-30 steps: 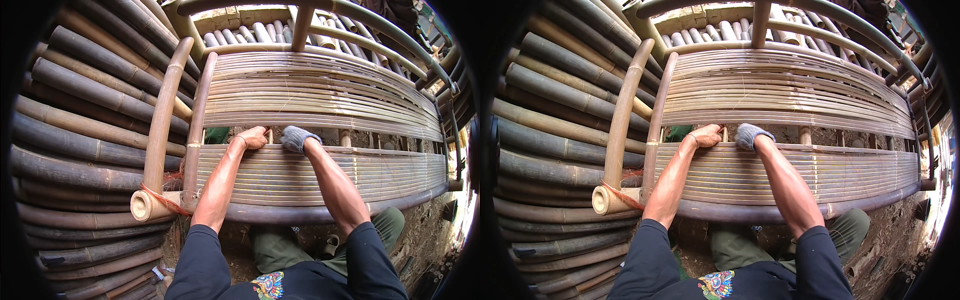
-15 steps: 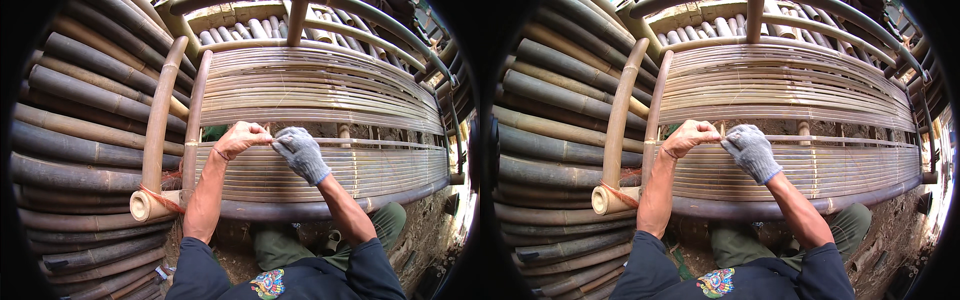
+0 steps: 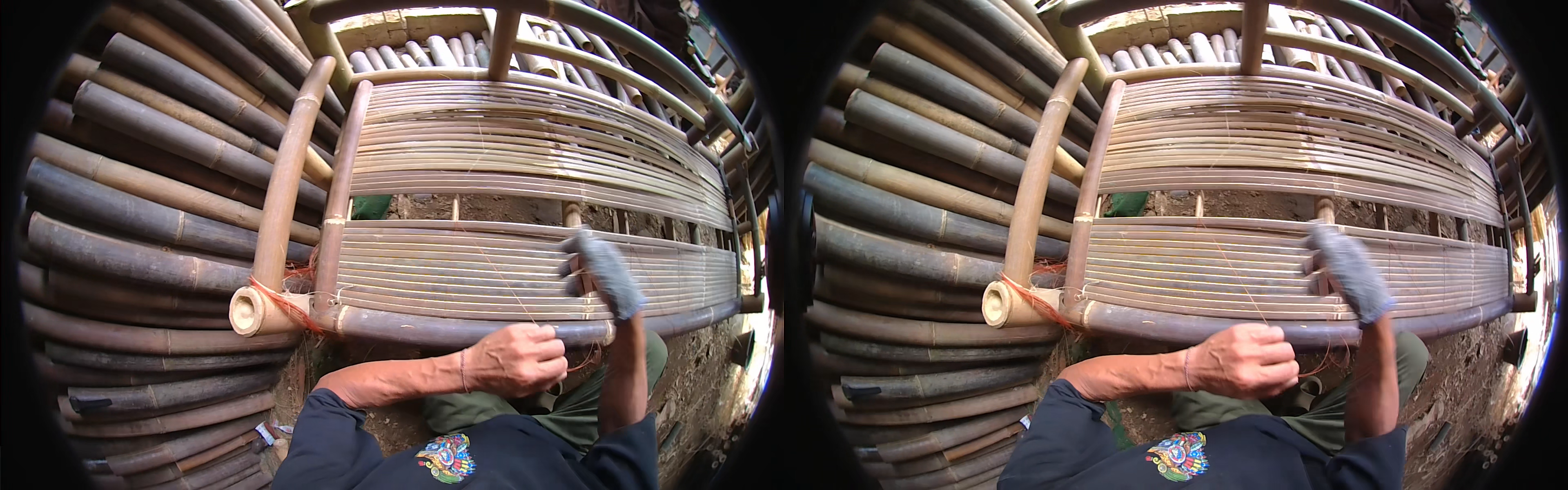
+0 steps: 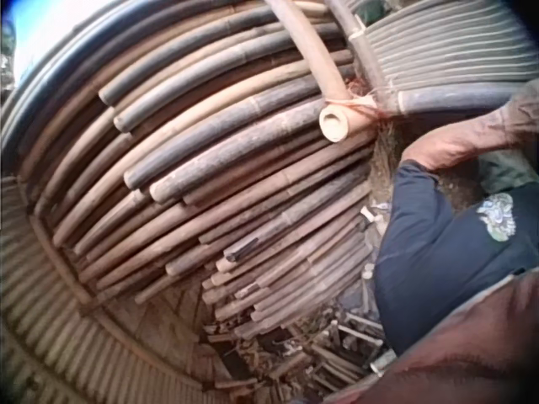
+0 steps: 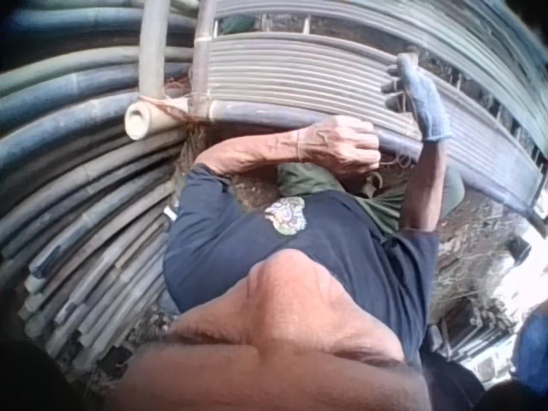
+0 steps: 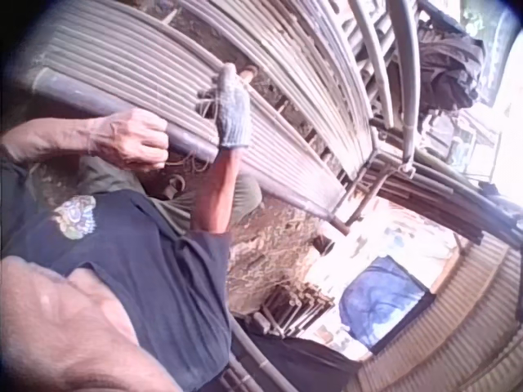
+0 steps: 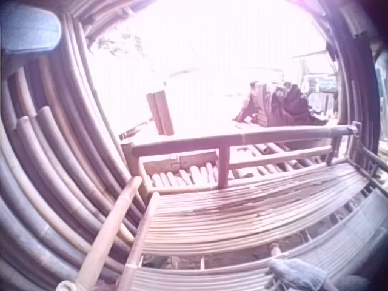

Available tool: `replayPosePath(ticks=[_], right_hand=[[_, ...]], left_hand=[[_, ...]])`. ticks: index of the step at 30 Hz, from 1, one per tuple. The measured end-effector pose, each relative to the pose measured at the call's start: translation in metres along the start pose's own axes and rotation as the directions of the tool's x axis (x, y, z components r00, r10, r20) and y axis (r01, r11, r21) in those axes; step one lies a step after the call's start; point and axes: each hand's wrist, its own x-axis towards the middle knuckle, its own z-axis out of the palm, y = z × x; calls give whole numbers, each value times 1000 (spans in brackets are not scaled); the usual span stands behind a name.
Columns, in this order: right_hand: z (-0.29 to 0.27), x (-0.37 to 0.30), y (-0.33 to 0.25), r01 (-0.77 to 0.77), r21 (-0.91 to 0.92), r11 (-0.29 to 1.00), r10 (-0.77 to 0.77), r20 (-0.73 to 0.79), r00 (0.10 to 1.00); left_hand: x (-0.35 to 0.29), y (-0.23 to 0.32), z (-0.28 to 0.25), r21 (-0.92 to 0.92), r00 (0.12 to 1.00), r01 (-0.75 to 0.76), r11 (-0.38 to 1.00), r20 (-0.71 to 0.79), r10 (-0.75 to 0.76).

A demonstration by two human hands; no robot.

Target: The person weaves thin bamboo strips into a large circular bamboo frame using both hands. They interlace the strips through the frame's vertical supports and press them down to secure the weave.

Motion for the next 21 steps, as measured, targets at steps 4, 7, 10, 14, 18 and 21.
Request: replayPosePath(ticks=[4, 7, 10, 14, 18, 21], right_hand=[[104, 58, -6, -85, -223, 971, 158, 338, 928], [94, 79, 12, 370, -546, 752, -455, -22, 890], [59, 58, -27, 628, -600, 496, -770, 31, 637], [39, 53, -64, 779, -94, 620, -784, -32, 621], [22, 68, -73, 515, 160, 842, -521, -6, 853], [27, 83, -41, 128, -714, 688, -188, -5, 982]], left_hand=[[-8, 7, 0, -67, 997, -19, 998, 73, 24], [-20, -18, -42, -112, 977, 136, 984, -149, -152], [-56, -91, -89, 216, 736, 611, 762, -510, -445], [-113, -177, -87, 463, 613, 751, 471, -223, -758], [-104, -189, -85, 487, 521, 754, 442, -33, -853], [-113, -188, -79, 484, 547, 746, 457, -54, -836]])
